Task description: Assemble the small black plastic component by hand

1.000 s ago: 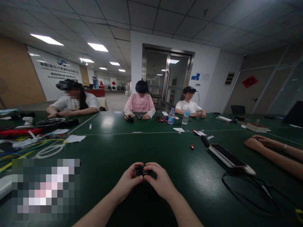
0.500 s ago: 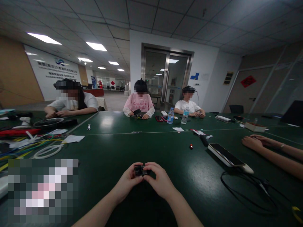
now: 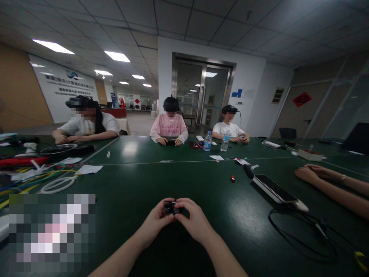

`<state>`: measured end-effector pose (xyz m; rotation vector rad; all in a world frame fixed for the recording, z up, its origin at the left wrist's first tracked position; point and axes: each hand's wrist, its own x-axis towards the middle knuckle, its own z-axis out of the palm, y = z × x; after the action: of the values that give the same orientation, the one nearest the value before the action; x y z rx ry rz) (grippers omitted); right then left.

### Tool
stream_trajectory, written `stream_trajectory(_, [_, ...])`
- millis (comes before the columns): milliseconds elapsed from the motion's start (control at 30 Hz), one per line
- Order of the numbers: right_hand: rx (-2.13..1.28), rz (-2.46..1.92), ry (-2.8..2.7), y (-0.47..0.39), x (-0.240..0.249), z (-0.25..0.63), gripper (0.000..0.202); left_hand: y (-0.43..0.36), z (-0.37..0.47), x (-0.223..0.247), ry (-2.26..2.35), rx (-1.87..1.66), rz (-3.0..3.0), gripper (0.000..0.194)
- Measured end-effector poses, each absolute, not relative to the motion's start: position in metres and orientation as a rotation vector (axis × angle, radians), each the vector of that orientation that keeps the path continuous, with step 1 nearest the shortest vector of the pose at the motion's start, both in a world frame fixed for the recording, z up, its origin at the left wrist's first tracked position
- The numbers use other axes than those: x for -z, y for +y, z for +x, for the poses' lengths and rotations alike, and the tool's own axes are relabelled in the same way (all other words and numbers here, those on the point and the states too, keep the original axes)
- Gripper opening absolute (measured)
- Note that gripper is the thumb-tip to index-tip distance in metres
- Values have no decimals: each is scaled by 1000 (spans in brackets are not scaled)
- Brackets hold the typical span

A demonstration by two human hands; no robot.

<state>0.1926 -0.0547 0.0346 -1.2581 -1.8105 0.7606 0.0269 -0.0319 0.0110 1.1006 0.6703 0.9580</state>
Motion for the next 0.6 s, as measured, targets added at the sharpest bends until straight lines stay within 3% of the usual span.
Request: stream_trajectory(600, [-779, -1159, -1468, -46, -33, 202, 23, -32, 24, -12, 716, -947, 1093, 42])
